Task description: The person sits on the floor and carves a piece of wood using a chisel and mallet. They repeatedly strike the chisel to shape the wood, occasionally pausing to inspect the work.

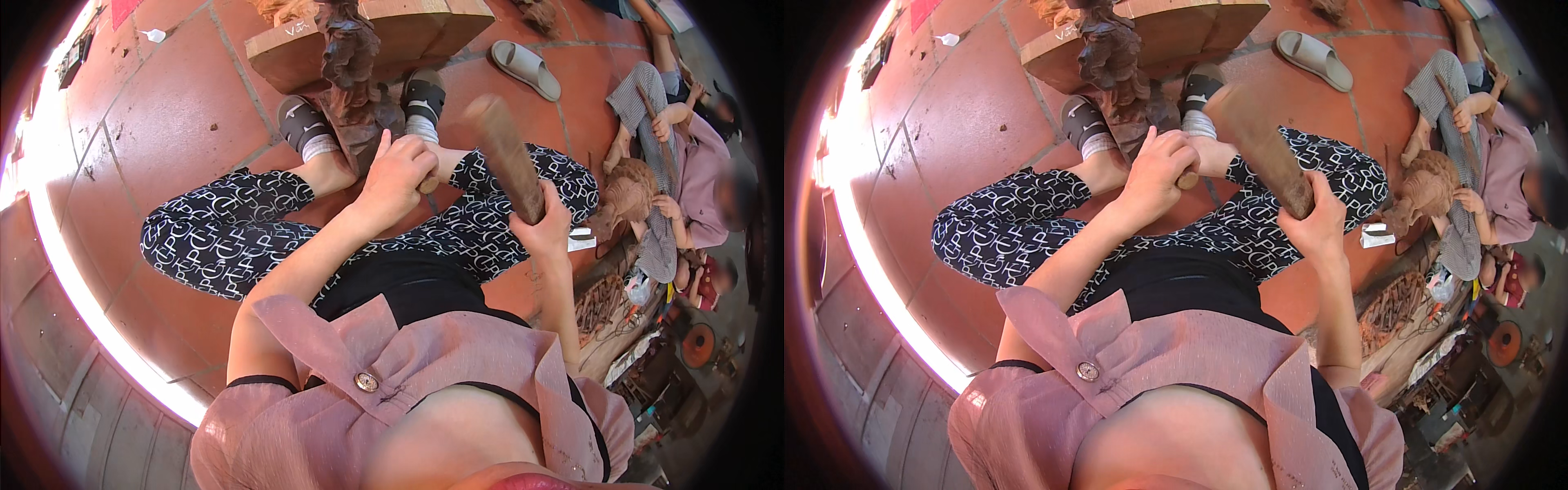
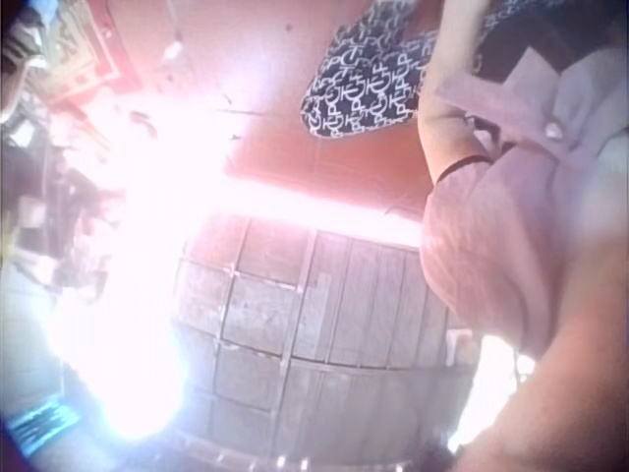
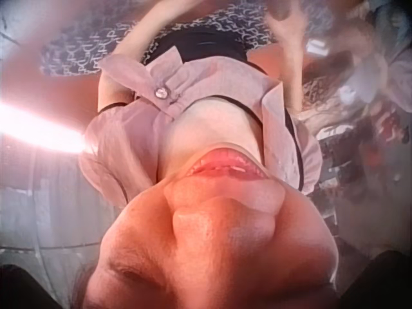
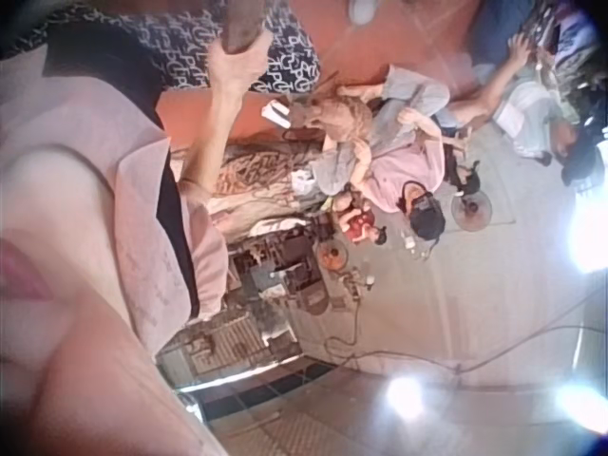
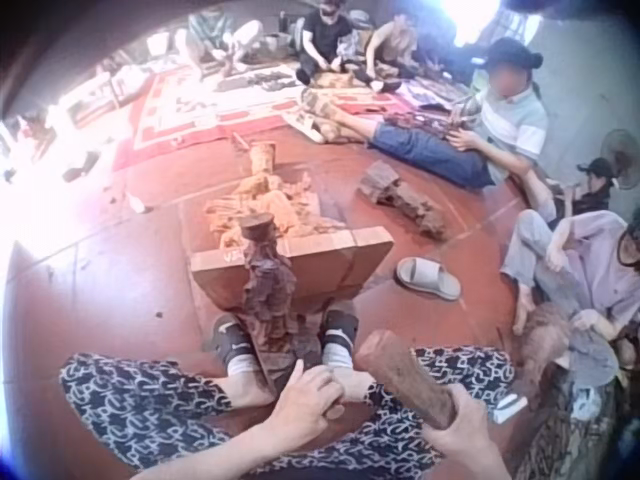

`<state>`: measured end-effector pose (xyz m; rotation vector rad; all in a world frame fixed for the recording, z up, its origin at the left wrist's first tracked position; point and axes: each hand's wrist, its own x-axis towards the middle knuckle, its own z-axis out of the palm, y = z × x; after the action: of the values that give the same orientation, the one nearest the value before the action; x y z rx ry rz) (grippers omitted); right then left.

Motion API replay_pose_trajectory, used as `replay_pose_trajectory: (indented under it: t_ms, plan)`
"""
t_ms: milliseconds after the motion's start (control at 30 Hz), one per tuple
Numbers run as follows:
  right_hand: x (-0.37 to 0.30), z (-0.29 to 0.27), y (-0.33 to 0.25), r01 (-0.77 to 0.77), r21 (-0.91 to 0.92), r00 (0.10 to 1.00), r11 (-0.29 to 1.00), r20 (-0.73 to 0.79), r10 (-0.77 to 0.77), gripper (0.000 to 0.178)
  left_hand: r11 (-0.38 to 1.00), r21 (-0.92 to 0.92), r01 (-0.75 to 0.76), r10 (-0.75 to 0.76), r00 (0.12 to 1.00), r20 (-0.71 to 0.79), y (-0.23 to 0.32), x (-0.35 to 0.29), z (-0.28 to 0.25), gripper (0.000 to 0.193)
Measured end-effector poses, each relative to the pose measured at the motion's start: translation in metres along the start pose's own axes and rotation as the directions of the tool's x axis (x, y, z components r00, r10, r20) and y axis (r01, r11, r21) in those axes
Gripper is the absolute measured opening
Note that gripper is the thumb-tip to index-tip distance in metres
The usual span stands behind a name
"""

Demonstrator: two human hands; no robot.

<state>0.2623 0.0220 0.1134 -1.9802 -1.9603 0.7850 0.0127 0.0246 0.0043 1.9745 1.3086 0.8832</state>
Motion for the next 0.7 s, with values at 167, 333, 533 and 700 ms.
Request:
replay_pose_trajectory:
  t_ms: [167, 333, 533, 700]
  plan:
    - [0.021, -0.010, 0.002, 0.426, -0.252, 0.897, 0.869, -0.010, -0.442, 0.033, 1.000, -0.014, 0.003, -0.005, 0.989, -0.145, -0.002, 0.005, 0.002, 0.024]
    - [0.044, -0.013, -0.001, 0.649, -0.144, 0.754, 0.747, -0.011, -0.657, 0.030, 1.000, -0.011, -0.001, -0.001, 0.983, -0.181, -0.006, 0.012, 0.002, 0.022]
    - [0.070, -0.013, 0.013, 0.719, -0.102, 0.694, 0.687, 0.065, -0.717, 0.031, 0.996, -0.085, 0.033, -0.052, 0.971, -0.232, 0.001, 0.021, -0.009, 0.017]
    - [0.075, -0.006, 0.009, 0.612, -0.203, 0.788, 0.765, 0.233, -0.569, 0.028, 0.995, -0.097, -0.017, -0.007, 0.970, -0.242, -0.003, 0.017, -0.013, 0.016]
